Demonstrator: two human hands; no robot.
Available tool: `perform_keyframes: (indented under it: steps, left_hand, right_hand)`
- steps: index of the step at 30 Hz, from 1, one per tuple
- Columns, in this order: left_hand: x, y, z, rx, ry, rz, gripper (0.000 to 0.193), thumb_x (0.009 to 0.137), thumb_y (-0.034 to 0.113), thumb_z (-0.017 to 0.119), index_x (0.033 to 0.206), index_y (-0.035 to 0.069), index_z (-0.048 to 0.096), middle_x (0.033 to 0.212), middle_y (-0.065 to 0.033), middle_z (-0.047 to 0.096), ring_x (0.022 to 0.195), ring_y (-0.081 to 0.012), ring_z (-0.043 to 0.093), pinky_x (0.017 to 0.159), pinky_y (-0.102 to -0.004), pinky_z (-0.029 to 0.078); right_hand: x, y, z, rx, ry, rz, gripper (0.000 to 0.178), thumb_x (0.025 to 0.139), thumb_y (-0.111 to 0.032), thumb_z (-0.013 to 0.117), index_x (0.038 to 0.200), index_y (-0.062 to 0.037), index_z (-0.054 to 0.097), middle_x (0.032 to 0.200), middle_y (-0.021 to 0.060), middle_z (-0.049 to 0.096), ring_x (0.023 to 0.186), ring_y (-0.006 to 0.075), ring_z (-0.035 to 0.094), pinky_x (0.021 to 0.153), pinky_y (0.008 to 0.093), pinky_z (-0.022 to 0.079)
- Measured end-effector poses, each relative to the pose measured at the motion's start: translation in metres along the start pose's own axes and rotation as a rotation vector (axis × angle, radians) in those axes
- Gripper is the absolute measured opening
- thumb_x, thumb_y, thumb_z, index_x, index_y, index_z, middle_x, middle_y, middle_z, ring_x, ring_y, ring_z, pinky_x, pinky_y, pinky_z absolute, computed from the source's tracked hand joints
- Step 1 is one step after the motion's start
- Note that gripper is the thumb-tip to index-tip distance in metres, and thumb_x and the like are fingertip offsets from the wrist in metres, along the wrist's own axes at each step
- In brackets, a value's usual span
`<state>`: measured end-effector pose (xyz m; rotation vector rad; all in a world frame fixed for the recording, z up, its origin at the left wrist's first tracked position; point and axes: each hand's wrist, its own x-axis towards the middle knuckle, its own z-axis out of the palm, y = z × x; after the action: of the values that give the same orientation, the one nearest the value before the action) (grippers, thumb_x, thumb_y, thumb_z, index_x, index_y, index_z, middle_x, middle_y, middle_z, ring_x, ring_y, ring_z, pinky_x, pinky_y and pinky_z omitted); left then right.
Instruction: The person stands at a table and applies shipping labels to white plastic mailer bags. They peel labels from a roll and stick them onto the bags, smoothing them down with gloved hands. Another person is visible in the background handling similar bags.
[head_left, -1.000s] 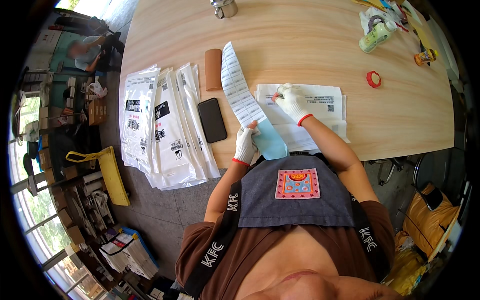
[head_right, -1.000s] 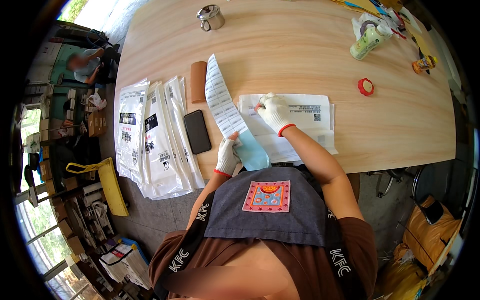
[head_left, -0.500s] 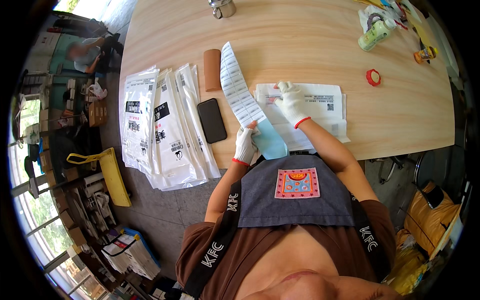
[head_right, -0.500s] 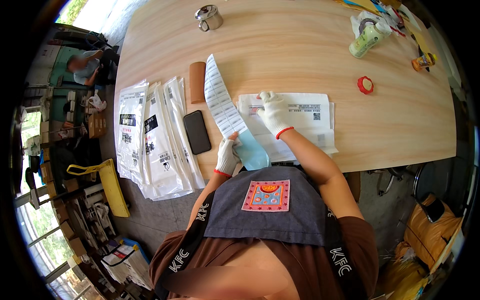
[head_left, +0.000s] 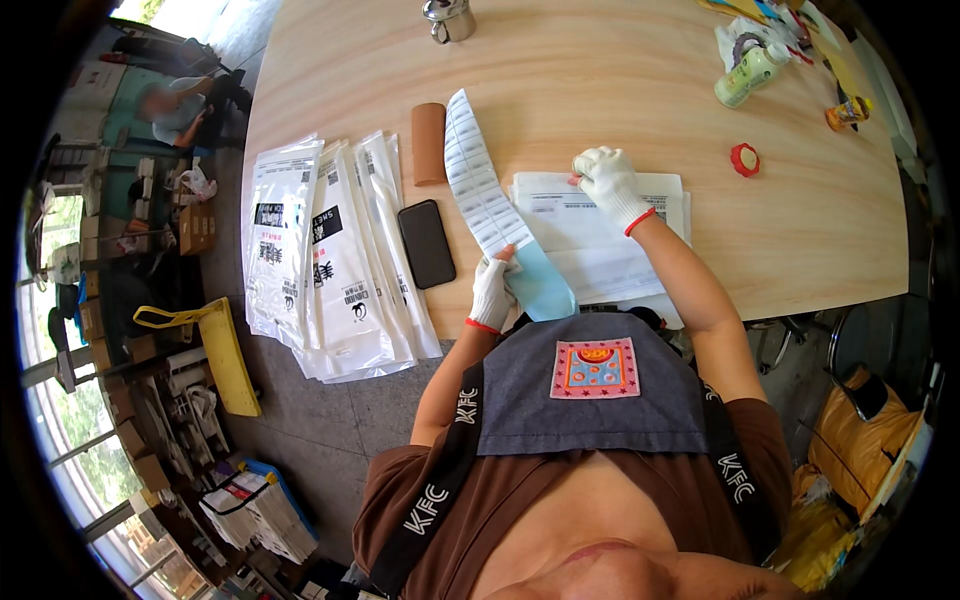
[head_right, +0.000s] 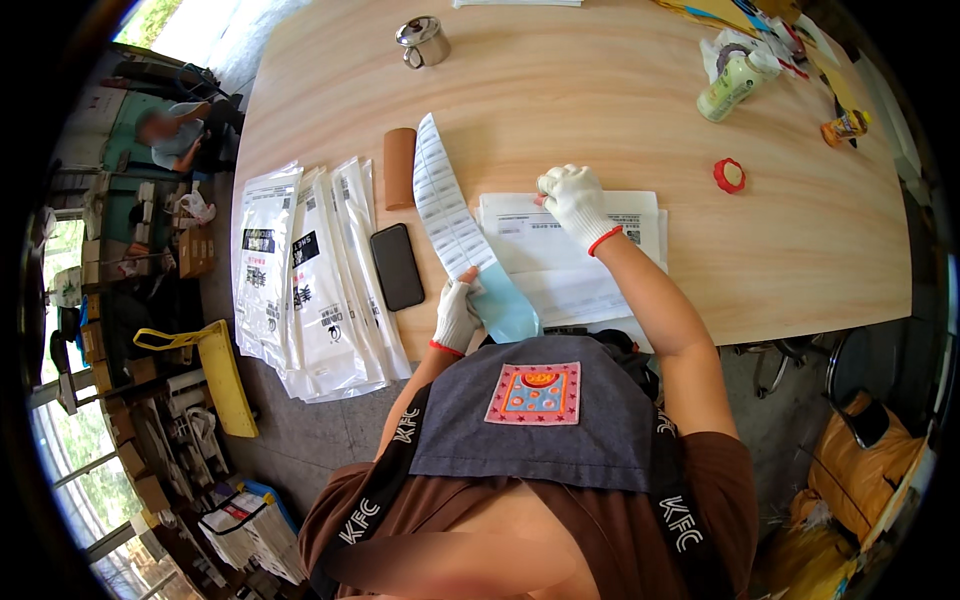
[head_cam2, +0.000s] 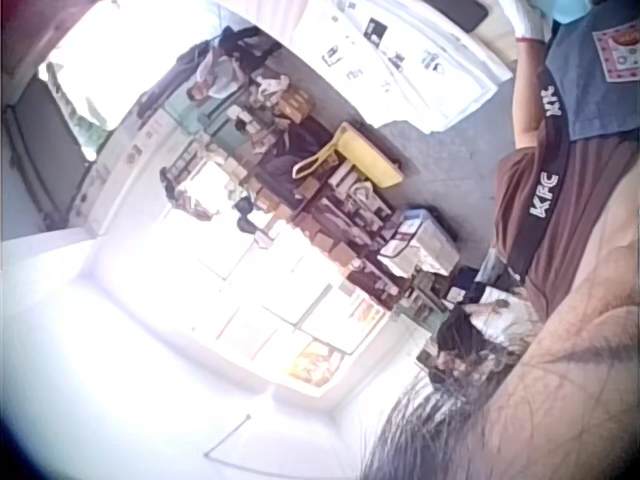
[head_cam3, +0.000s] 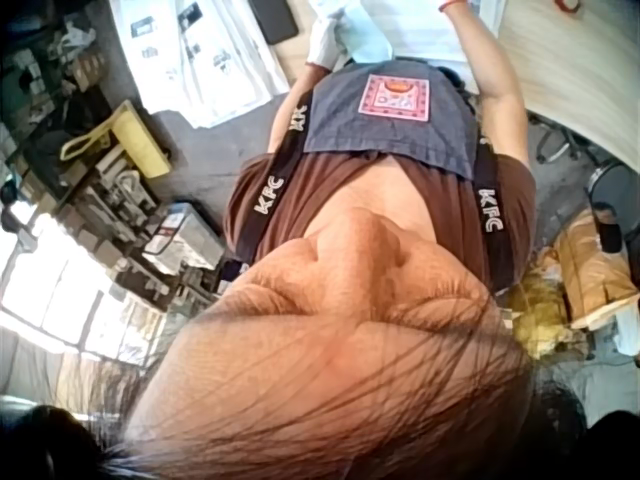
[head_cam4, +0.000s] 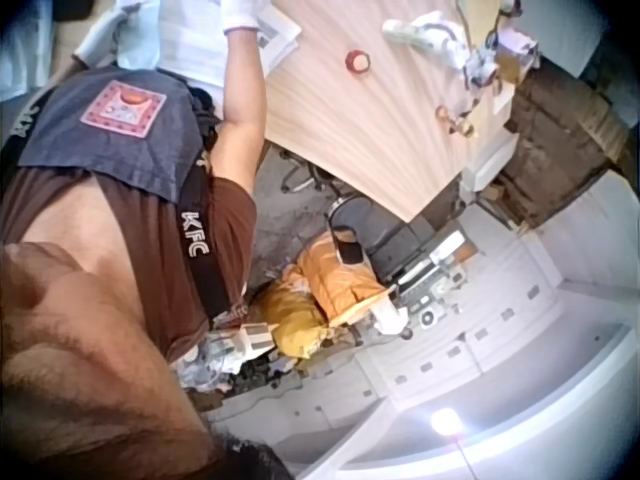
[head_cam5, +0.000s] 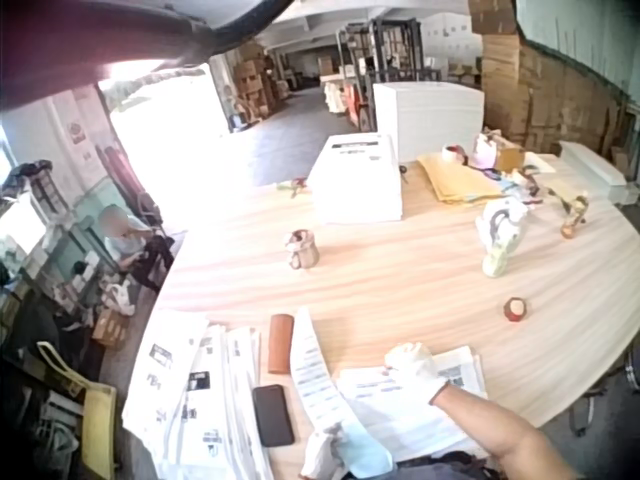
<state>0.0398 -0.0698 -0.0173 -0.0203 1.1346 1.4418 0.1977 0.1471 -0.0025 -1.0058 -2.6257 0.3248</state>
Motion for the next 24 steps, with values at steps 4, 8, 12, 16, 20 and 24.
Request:
perform_keyframes:
  steps: [4, 8, 12, 16, 20, 24]
  left_hand:
    - [-0.016, 0.009, 0.018, -0.098, 0.002, -0.013, 0.03, 0.09, 0.015, 0.058, 0.117, 0.0, 0.054, 0.097, -0.0083, 0.063, 0.084, -0.018, 0.063, 0.071, -0.0332, 0.055]
    - [-0.013, 0.001, -0.001, -0.126, 0.017, 0.02, 0.024, 0.091, 0.015, 0.059, 0.112, 0.003, 0.057, 0.09, -0.0052, 0.063, 0.08, -0.0145, 0.062, 0.065, -0.0293, 0.052]
    - [-0.021, 0.023, -0.03, -0.101, -0.076, 0.121, 0.022, 0.091, 0.019, 0.06, 0.108, 0.005, 0.059, 0.085, -0.0021, 0.062, 0.074, -0.012, 0.06, 0.063, -0.026, 0.05]
    - [-0.041, 0.056, -0.002, -0.228, 0.033, 0.298, 0.036, 0.092, 0.024, 0.058, 0.118, 0.0, 0.054, 0.109, -0.0095, 0.065, 0.096, -0.0204, 0.064, 0.081, -0.032, 0.052]
    - [-0.024, 0.047, 0.001, -0.13, -0.052, 0.273, 0.041, 0.091, 0.025, 0.054, 0.123, -0.001, 0.052, 0.111, -0.01, 0.063, 0.097, -0.0202, 0.063, 0.082, -0.0306, 0.051]
    - [0.015, -0.01, -0.004, -0.063, -0.114, 0.101, 0.038, 0.095, 0.022, 0.052, 0.123, -0.004, 0.051, 0.112, -0.0114, 0.062, 0.098, -0.0198, 0.063, 0.085, -0.0302, 0.051]
  right_hand:
    - [-0.01, -0.002, -0.003, 0.014, 0.204, -0.185, 0.01, 0.076, -0.022, 0.068, 0.075, -0.0123, 0.065, 0.087, -0.0012, 0.066, 0.079, 0.0216, 0.059, 0.069, 0.0369, 0.044]
    - [-0.02, -0.021, -0.033, 0.062, 0.242, -0.201, 0.009, 0.075, -0.02, 0.067, 0.075, -0.0117, 0.065, 0.088, -0.0008, 0.066, 0.08, 0.0221, 0.059, 0.069, 0.0367, 0.045]
    - [-0.041, -0.034, -0.051, 0.029, 0.159, -0.247, 0.008, 0.074, -0.019, 0.065, 0.07, -0.0124, 0.062, 0.082, 0.0004, 0.063, 0.076, 0.0219, 0.059, 0.065, 0.0363, 0.045]
    - [-0.077, -0.052, -0.052, 0.064, -0.064, -0.339, 0.006, 0.07, -0.017, 0.063, 0.068, -0.0134, 0.058, 0.078, -0.0001, 0.06, 0.078, 0.0208, 0.058, 0.07, 0.0373, 0.043]
    - [-0.104, -0.065, -0.046, 0.097, -0.469, -0.43, 0.012, 0.076, -0.022, 0.059, 0.069, -0.012, 0.061, 0.077, 0.0037, 0.061, 0.076, 0.0243, 0.06, 0.065, 0.0395, 0.046]
    - [-0.11, -0.056, -0.046, 0.118, -0.704, -0.298, 0.022, 0.08, -0.028, 0.057, 0.07, -0.0098, 0.063, 0.075, 0.0092, 0.063, 0.073, 0.0286, 0.063, 0.063, 0.0425, 0.049]
